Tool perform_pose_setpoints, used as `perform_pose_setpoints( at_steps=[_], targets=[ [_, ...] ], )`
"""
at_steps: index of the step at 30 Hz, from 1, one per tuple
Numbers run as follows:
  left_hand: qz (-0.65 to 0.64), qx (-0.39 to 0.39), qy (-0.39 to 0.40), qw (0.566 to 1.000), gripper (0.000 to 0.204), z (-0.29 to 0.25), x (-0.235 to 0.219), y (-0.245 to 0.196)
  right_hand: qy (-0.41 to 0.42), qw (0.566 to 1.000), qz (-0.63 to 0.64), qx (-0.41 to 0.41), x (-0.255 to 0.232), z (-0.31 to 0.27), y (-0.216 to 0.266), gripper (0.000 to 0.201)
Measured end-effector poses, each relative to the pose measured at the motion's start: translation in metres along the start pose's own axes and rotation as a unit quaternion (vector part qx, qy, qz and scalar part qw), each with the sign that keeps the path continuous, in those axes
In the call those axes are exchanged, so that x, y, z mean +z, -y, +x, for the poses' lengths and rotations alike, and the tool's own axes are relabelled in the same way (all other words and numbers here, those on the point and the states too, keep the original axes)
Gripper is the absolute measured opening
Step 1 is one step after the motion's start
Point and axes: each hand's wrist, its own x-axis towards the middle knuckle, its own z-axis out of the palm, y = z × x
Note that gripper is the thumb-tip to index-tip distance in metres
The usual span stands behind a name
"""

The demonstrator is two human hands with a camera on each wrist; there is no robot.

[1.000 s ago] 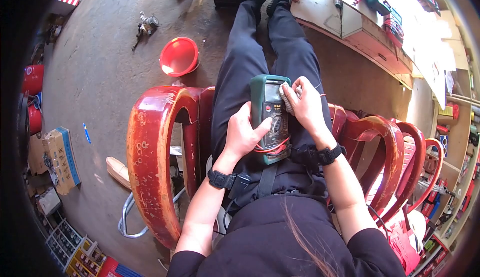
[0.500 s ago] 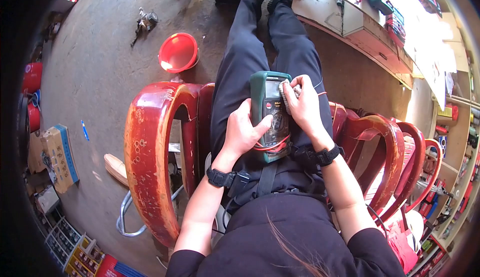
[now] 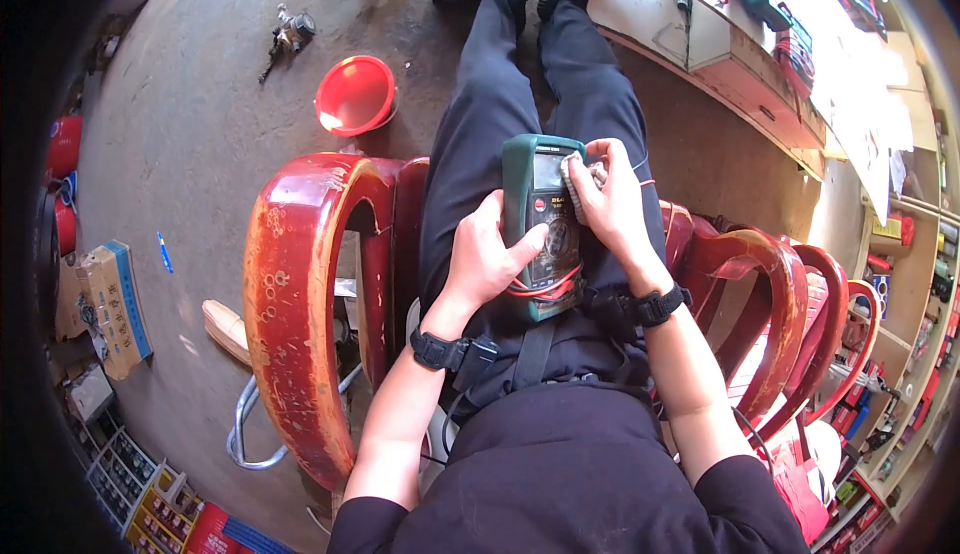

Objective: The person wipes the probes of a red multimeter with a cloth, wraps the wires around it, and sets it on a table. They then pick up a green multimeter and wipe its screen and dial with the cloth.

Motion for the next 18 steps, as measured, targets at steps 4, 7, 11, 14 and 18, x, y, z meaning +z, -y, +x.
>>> perform_pose_setpoints(
  at_steps=[4,7,11,14,18],
  targets=[
    [0.003,0.007,-0.006,1.000,0.043,-0.0002,0.0008,0.0009,-0.008,1.000,-0.012,0.002,0.0014,0.0001,-0.0028,0.035],
    [0.009,0.003,-0.004,1.000,0.042,0.0001,0.0006,0.0001,-0.015,1.000,0.000,0.001,0.0033,-0.0004,-0.0029,0.034],
    [-0.019,0.009,-0.014,1.000,0.047,0.0009,0.0018,-0.0013,-0.020,1.000,-0.004,0.006,0.0047,-0.0004,-0.0016,0.033],
    [-0.002,-0.001,-0.011,1.000,0.047,0.0010,0.0008,-0.0035,-0.036,0.999,-0.009,-0.009,0.0078,0.0004,-0.0070,0.033],
    [0.000,0.008,-0.018,1.000,0.046,0.0008,0.0019,-0.0031,-0.050,0.999,-0.016,-0.010,0.0103,0.0003,-0.0069,0.032]
  ],
)
